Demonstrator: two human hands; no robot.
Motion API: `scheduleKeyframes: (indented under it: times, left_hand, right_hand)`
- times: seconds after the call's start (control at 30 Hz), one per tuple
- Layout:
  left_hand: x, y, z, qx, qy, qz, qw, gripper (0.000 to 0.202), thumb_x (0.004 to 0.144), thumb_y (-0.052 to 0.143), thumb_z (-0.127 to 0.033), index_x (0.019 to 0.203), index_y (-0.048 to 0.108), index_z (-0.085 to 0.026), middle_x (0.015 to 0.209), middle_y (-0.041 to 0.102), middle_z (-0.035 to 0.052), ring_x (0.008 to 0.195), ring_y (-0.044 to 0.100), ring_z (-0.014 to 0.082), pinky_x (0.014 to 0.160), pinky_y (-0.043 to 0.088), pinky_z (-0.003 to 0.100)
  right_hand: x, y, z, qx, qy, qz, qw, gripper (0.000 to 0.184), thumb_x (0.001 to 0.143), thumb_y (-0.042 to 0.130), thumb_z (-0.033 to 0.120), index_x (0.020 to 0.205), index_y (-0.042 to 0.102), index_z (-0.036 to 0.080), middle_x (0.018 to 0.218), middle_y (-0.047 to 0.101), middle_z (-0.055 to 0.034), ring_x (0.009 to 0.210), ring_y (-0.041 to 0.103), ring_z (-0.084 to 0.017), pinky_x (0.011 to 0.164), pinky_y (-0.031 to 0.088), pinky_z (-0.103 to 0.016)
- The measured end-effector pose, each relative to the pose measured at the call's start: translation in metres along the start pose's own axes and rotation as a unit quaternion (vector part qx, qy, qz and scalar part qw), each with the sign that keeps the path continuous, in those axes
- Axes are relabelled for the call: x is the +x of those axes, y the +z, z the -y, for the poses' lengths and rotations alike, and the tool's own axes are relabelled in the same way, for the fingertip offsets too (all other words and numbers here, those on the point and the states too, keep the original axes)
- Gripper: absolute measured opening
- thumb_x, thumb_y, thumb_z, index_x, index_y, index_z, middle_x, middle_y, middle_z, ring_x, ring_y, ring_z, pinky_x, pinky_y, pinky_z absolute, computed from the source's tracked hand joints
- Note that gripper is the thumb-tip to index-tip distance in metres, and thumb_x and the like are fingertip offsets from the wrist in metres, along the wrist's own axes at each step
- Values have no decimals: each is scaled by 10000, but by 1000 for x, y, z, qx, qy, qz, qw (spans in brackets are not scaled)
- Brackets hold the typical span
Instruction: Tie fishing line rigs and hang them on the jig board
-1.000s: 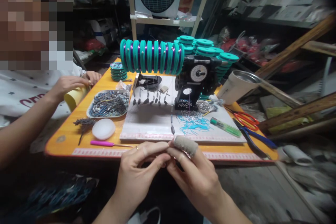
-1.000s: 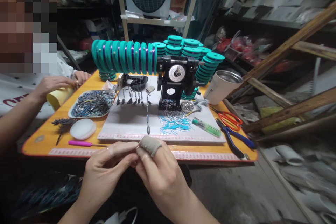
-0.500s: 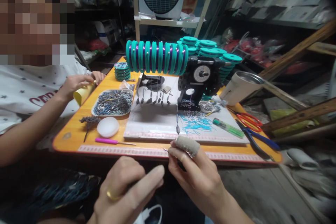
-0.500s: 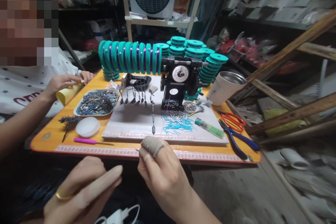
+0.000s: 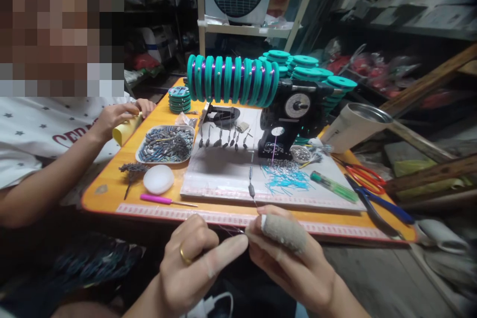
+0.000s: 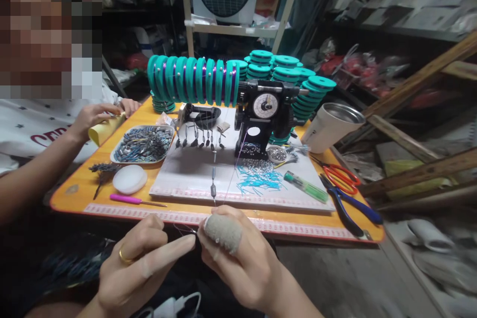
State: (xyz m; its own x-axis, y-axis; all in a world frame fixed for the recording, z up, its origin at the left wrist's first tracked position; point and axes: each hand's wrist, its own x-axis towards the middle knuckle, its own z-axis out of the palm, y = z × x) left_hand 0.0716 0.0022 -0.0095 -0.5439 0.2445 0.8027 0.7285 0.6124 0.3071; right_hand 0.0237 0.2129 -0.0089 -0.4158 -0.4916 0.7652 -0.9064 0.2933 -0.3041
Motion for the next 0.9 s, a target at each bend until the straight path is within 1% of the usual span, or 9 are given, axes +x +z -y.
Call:
scheduleKeyframes:
  times: [0.1, 0.27, 0.33, 0.4, 0.47, 0.6, 0.67, 0.77, 0.9]
  left_hand:
    - [-1, 6, 0, -44, -17, -16, 999, 526, 775, 670, 1, 1250, 670, -225, 667, 494, -23, 663, 446, 67, 625, 391, 205]
    - [-2, 12, -4, -87, -77, -29, 993, 603, 759, 690, 26, 1275, 653, -283, 652, 447, -43, 630, 437, 48, 605, 402, 180]
    - [0, 13, -6, -110, -110, -55, 986, 554, 734, 726, 21, 1190, 703, -293, 698, 465, -36, 647, 472, 36, 607, 424, 160]
    - [2, 12, -8, -158, -170, -76, 970, 391, 733, 750, -15, 1016, 766, -284, 861, 572, 2, 727, 555, 38, 653, 475, 148]
    - [6, 11, -9, -239, -258, -62, 934, 206, 767, 741, -69, 856, 780, -250, 990, 649, 30, 808, 627, 61, 698, 515, 149]
    - [12, 7, -9, -400, -406, -27, 821, 55, 793, 749, -186, 741, 761, -200, 724, 673, 14, 707, 646, 64, 655, 522, 124]
    - [14, 4, -7, -437, -427, -28, 791, 53, 780, 766, -207, 730, 761, -191, 700, 668, 11, 691, 642, 56, 666, 529, 116]
    - [18, 0, -2, -456, -421, -22, 784, 42, 782, 762, -193, 742, 771, -194, 726, 674, 12, 707, 650, 54, 674, 535, 111]
    - [15, -9, 5, -448, -380, -25, 809, 67, 782, 756, -161, 792, 779, -224, 751, 668, 1, 706, 649, 47, 657, 538, 104]
  right_hand:
    - [-5, -2, -3, 23, 16, 8, 1000, 357, 878, 655, 136, 1218, 674, 243, 1041, 679, -50, 940, 700, -163, 972, 620, -308]
    - [-3, -4, -1, 14, 4, 1, 1000, 444, 887, 620, 94, 1300, 620, 256, 1033, 670, -41, 914, 688, -149, 975, 617, -322]
    - [1, -4, 0, -5, -12, -11, 1000, 426, 873, 625, 69, 1267, 631, 231, 1021, 665, -43, 950, 675, -151, 965, 618, -315]
    - [7, -3, 3, -20, -27, -36, 999, 340, 856, 634, 52, 1169, 660, 185, 1005, 663, -54, 975, 665, -153, 946, 620, -295]
    - [13, -3, 6, -16, -19, -47, 999, 224, 862, 622, 48, 1056, 670, 150, 996, 657, -67, 1003, 653, -144, 931, 612, -253]
    - [23, -4, 11, 41, 11, -11, 999, 160, 885, 584, 33, 1003, 646, 121, 995, 633, -80, 1057, 613, -120, 930, 576, -200]
    - [27, -5, 11, 71, 0, 8, 997, 179, 874, 585, 12, 1014, 635, 114, 982, 624, -76, 1027, 608, -111, 947, 563, -213]
    - [32, -4, 12, 89, -33, 30, 995, 170, 866, 604, 15, 1004, 636, 108, 974, 623, -75, 1019, 604, -123, 949, 555, -246]
    - [42, 3, 20, 92, -55, 31, 994, 125, 889, 596, 48, 993, 649, 93, 960, 640, -92, 1024, 603, -143, 915, 560, -257]
